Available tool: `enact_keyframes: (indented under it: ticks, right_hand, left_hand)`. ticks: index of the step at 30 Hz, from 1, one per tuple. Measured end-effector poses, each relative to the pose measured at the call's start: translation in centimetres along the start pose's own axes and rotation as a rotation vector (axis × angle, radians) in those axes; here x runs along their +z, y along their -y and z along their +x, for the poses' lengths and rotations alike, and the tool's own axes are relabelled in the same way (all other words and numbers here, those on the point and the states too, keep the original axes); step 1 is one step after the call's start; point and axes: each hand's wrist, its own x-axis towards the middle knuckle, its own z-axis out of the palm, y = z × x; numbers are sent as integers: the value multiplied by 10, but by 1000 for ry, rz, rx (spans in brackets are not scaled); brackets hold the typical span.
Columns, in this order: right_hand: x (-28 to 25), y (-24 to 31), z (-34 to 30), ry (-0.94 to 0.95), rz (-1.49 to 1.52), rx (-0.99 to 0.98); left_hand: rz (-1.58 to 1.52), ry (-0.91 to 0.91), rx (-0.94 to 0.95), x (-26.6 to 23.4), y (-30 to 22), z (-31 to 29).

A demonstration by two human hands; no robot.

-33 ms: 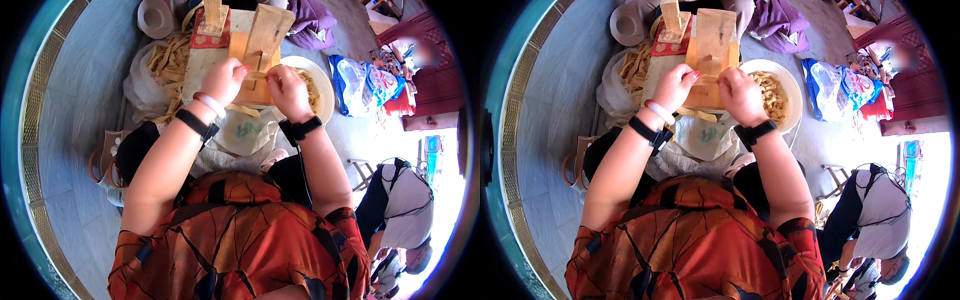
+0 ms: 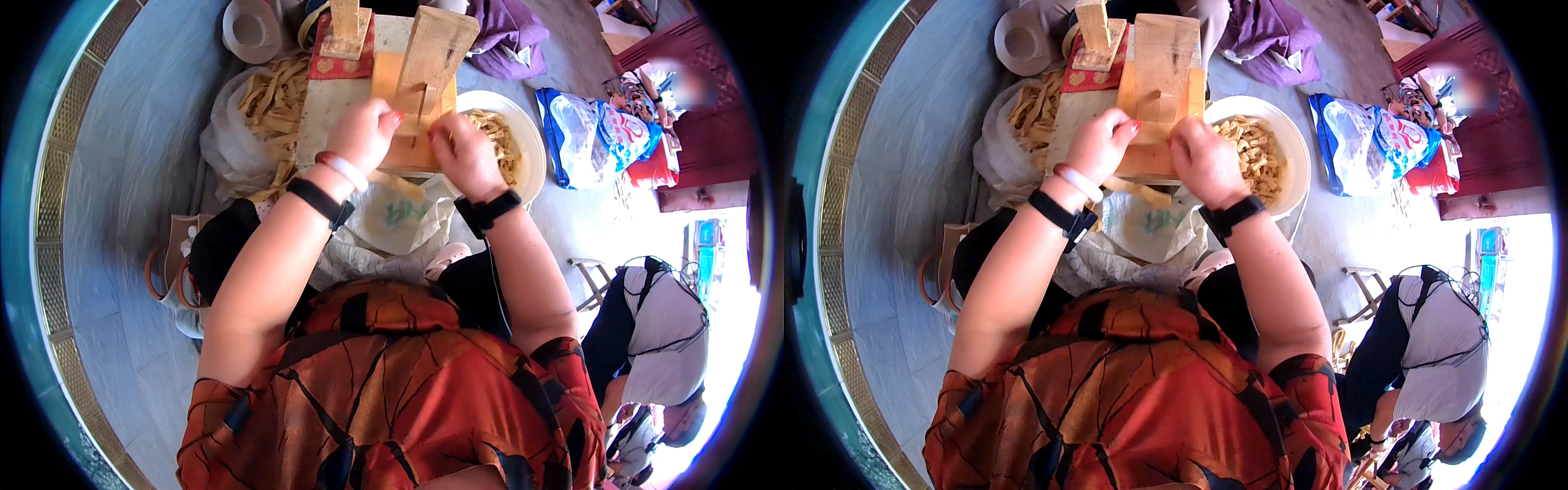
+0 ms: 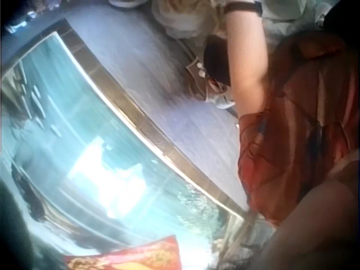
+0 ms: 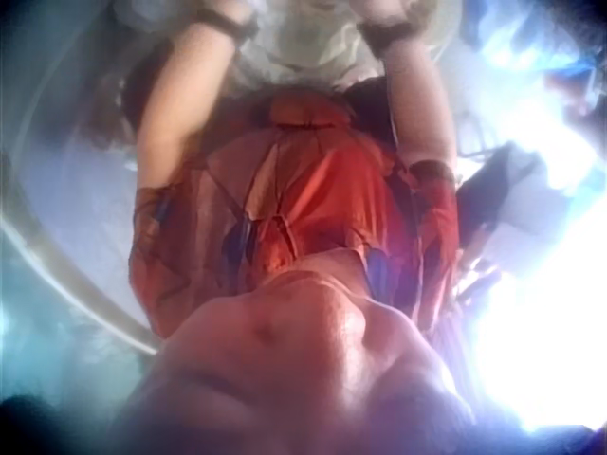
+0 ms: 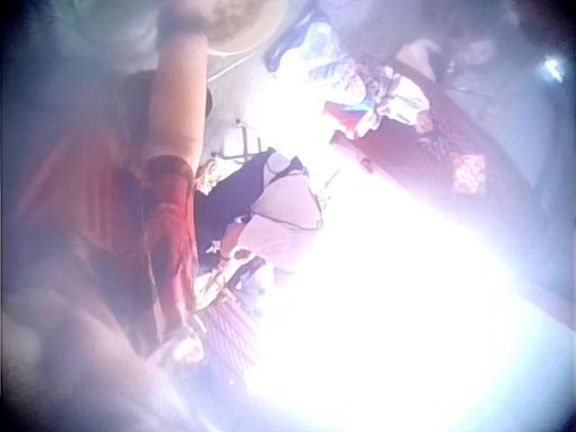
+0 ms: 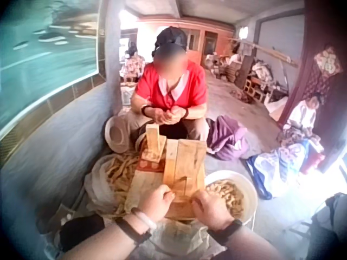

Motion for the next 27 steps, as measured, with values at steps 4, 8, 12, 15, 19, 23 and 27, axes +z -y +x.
enact_keyframes:
  ticks: [4,8,12,15,19,23,27]
  right_hand:
    - [-27,-35,-49,-5,-89,235]
    - [-52,-56,-86,22,-364,165]
    - [-39,42,-87,199,162,-173]
    - [-16,68,-98,236,117,-226]
    - [-13,63,-100,217,40,-287]
    - [-18,37,-88,28,-30,-267]
    - [-11,52,-102,318,-33,-362]
  left_hand:
    - [-197,108,16,-18,-2,-45]
    - [-495,422,-39,-20,-10,-82]
    - [-740,625,-202,-8,-14,-107]
    - [-1013,755,-234,-5,-9,-116]
    - [-1060,888,-327,-18,-8,-126]
    - [-1173,813,-473,-11,26,-137]
    - [-1590,635,-386,-16,34,-134]
